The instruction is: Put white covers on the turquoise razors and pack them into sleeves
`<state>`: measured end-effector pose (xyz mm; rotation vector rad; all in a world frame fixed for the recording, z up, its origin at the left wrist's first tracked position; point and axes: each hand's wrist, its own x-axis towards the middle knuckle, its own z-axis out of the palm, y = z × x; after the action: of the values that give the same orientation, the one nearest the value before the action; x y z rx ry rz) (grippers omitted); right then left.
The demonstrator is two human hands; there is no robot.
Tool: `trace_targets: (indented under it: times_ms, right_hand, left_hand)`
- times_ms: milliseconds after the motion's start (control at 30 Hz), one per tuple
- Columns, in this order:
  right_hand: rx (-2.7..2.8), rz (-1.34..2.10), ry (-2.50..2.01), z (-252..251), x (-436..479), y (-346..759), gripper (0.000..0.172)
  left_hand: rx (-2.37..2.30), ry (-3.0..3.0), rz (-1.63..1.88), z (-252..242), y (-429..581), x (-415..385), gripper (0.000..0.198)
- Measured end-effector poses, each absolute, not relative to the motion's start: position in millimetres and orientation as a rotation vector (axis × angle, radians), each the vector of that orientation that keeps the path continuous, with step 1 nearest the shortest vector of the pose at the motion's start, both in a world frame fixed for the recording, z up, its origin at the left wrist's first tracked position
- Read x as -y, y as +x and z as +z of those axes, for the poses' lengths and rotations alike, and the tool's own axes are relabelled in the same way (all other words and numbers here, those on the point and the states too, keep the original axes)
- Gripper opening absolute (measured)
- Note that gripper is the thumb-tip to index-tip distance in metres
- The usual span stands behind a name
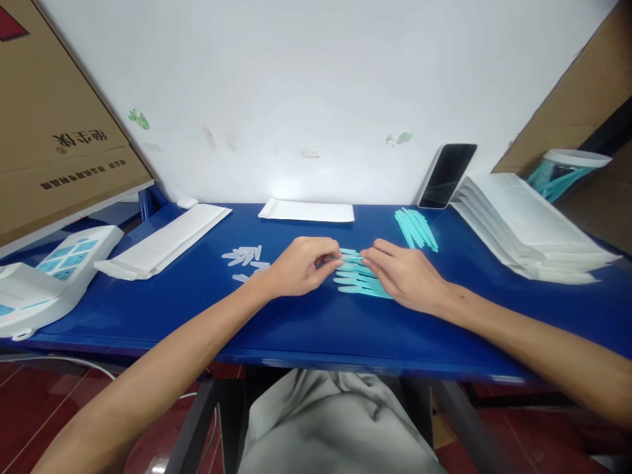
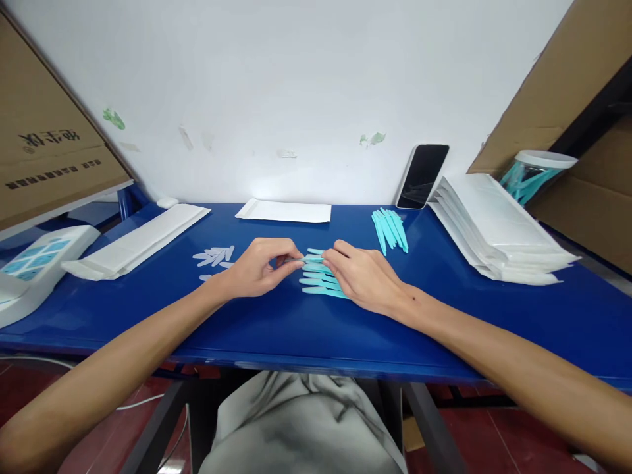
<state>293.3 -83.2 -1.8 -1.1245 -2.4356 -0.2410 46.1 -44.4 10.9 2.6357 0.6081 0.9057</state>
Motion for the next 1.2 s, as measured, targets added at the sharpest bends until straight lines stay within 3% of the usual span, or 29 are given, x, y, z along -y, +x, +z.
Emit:
trace_targets:
  times_ms: [500, 667, 800, 867, 1067, 1200]
  right_hand:
    - [2.351, -0.126, -1.029, 14.0, 69.6, 309.6, 0.036]
    - [2.265, -0.004, -1.271, 4.5, 49.2, 330.7, 0.036]
    - [2.271, 0.025, -1.379, -10.2, 39.4, 337.4, 0.035]
    - [2.299, 0.068, -1.363, -14.5, 39.3, 335.8, 0.033]
    - [2.374, 0.129, -1.264, -15.1, 44.9, 326.9, 0.03]
    - [2.387, 0.138, -1.255, -11.9, 47.3, 322.6, 0.031]
  left_hand:
    - [-0.641, 2.758, 1.072, 13.8, 41.2, 39.0, 0.026]
    - [-0.927, 2.77, 1.036, 32.8, -0.3, 18.8, 0.031]
    - [-1.318, 2.586, 1.263, 50.3, -32.0, 4.4, 0.041]
    - [-1.483, 2.579, 1.135, 54.2, -40.3, 5.5, 0.046]
    - [-1.721, 2.614, 0.267, 15.8, -46.8, 42.1, 0.069]
    - [-1.76, 2.509, 0.096, -10.1, -53.6, 59.1, 0.074]
